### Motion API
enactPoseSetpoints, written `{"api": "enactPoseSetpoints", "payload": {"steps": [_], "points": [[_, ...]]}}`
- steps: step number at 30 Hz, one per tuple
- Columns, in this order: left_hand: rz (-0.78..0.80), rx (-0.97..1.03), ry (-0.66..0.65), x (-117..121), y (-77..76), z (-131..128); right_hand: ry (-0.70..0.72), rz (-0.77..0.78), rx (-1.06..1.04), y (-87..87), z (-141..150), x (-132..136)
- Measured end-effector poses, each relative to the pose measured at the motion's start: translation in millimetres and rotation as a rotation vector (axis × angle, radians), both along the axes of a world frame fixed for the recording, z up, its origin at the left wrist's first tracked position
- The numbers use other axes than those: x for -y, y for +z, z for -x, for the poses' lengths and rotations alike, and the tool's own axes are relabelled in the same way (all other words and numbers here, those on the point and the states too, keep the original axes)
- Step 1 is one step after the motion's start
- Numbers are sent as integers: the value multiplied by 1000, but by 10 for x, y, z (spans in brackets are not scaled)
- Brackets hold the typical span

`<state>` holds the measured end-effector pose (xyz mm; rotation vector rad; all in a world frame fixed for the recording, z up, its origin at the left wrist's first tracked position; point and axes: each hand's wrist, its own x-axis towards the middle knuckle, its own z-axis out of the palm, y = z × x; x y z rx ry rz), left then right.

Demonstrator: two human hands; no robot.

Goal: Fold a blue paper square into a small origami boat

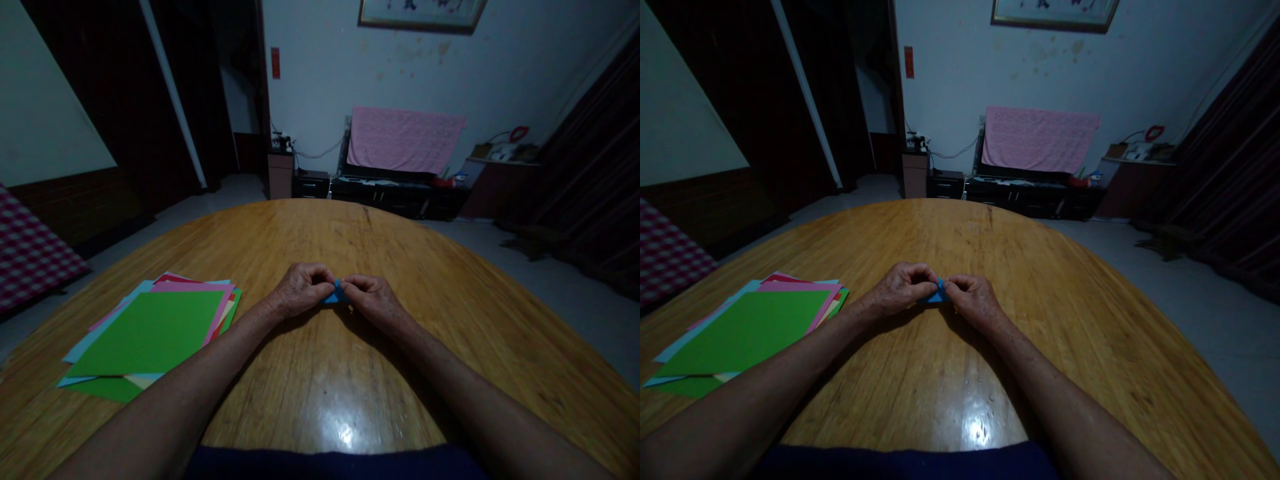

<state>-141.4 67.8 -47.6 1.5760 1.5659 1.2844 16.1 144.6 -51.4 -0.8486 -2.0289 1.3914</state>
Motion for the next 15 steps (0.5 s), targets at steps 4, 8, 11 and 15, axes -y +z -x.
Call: {"api": "enactPoseSetpoints", "payload": {"steps": [4, 8, 11, 15], "points": [[-22, -10, 5, -2, -6, -13, 8, 3, 9, -3, -2, 1], [-17, -18, 23, -3, -8, -22, 39, 22, -8, 1, -2, 2], [12, 11, 42, -7, -12, -27, 56, 18, -1, 11, -4, 2], [19, 59, 45, -18, -19, -29, 66, 13, 7, 22, -9, 1]]}}
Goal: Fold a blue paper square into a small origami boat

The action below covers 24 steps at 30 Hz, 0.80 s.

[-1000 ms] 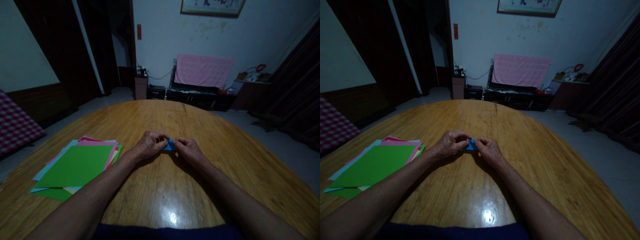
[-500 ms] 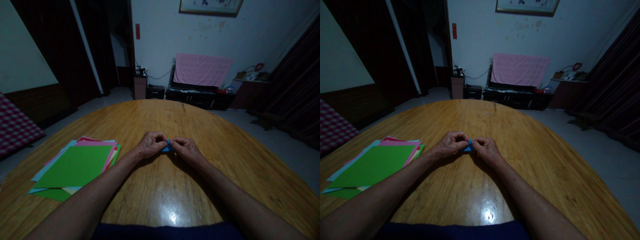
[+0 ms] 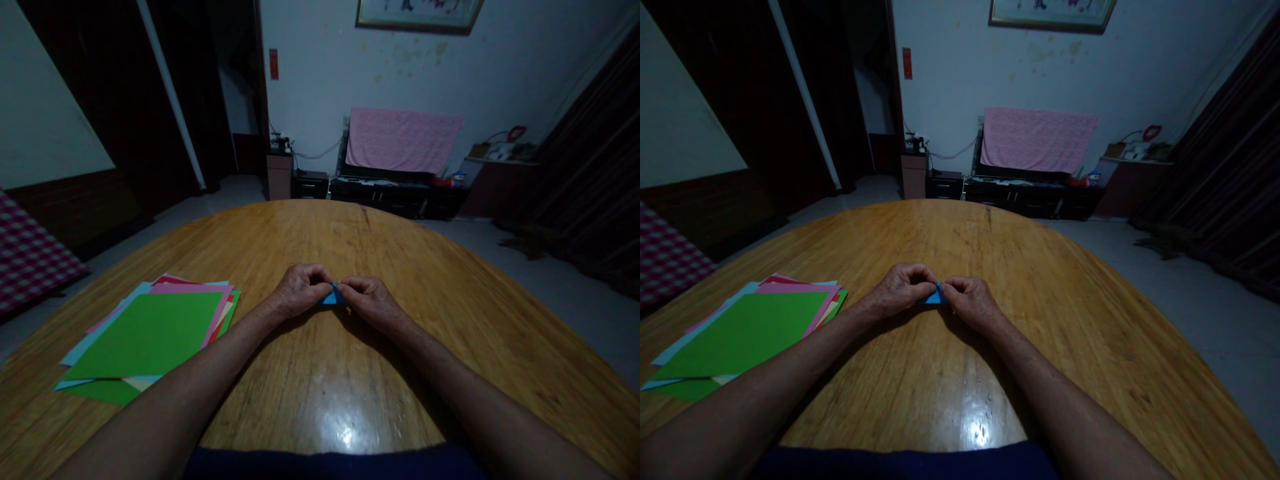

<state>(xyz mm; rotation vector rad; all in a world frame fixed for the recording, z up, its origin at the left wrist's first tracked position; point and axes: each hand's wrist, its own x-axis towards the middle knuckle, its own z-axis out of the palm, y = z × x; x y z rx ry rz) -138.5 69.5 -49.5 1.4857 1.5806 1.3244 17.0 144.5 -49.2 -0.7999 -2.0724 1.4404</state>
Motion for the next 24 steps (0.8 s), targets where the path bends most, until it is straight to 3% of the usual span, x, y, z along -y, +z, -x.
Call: {"api": "enactPoseSetpoints", "payload": {"steps": [10, 14, 24], "points": [[-35, 84, -33, -34, -89, 39, -5, -14, 19, -17, 3, -3], [-18, 157, -53, -23, -59, 20, 2, -22, 33, -14, -3, -5], [166, 489, 119, -3, 87, 35, 76, 40, 19, 98, -63, -26]]}}
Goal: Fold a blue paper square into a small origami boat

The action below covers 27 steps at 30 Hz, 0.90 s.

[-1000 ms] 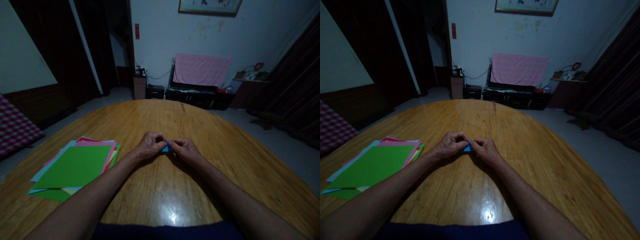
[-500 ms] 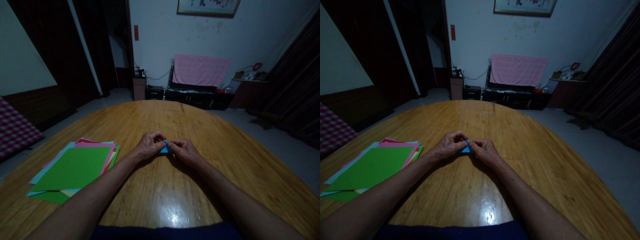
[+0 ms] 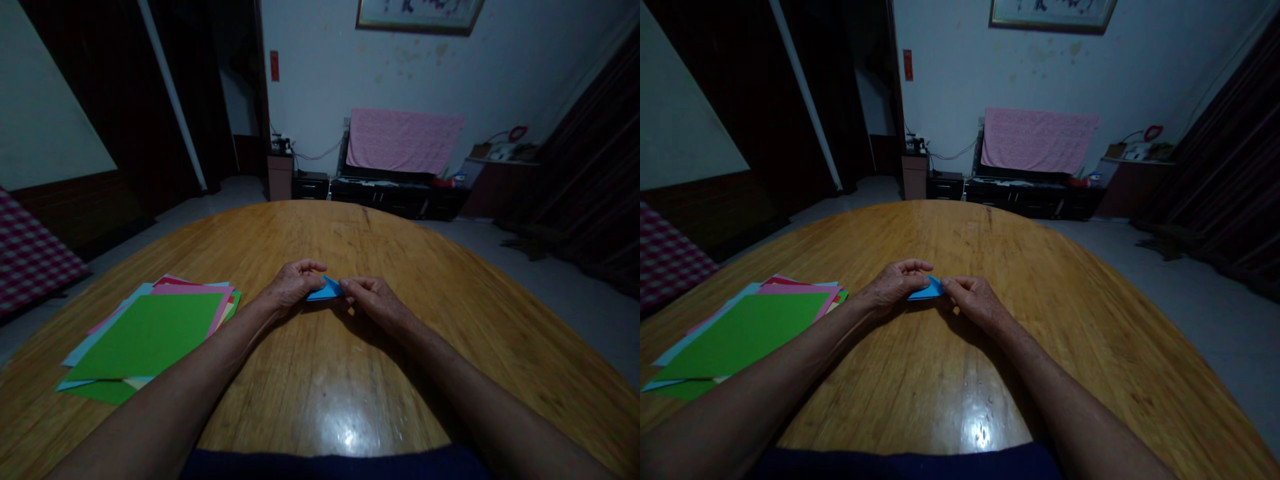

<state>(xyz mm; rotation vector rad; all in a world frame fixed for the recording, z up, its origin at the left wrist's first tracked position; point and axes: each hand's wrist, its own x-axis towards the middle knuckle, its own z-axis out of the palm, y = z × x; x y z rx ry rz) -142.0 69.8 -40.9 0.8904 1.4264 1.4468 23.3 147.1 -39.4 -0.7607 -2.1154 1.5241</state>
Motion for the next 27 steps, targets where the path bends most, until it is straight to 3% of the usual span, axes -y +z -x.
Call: {"api": "enactPoseSetpoints", "payload": {"steps": [13, 20, 27], "points": [[131, 274, -117, 17, 13, 63, -19, 10, -73, -111, 22, -34], [107, 334, -126, 10, -2, 102, -9, 202, -225, -123, -5, -24], [99, 317, -129, 26, -2, 116, -7, 162, -229, -109, -9, -24]]}}
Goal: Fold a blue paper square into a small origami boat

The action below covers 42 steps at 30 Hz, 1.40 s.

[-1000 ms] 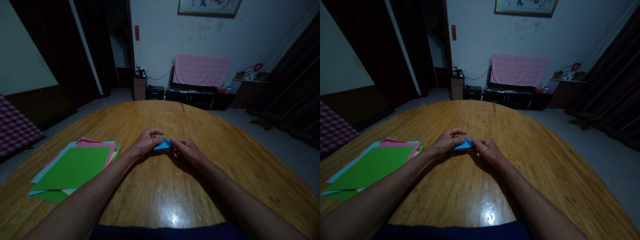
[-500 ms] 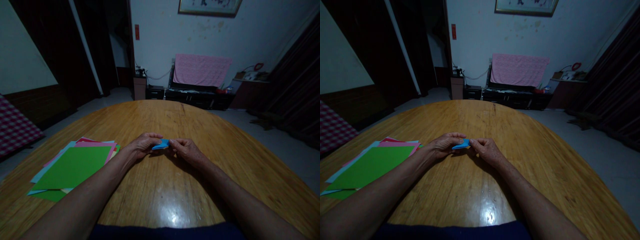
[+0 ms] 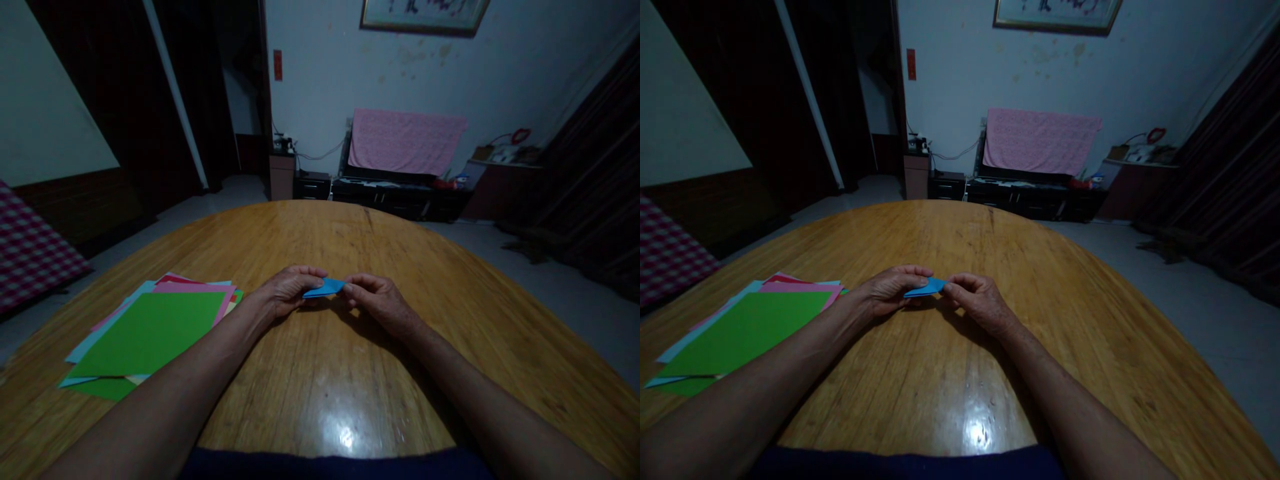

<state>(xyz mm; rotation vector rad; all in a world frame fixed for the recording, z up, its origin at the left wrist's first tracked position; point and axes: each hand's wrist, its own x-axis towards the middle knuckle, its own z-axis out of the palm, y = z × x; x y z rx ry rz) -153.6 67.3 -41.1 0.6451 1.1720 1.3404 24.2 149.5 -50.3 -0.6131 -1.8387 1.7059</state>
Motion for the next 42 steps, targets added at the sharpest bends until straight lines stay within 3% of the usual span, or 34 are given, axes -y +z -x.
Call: {"api": "enactPoseSetpoints", "payload": {"steps": [9, 19, 24, 42], "points": [[11, -68, 34, 3, 0, -32, -46, -26, 80, 58, 27, 55], [-39, -264, 136, -5, 0, -107, -114, 146, 164, 48, 76, 81], [-74, -333, 146, -17, -17, -105, -124, 93, 169, 26, 78, 57], [-74, -298, 90, -3, -66, -67, -132, 135, 132, 55, 93, 104]]}}
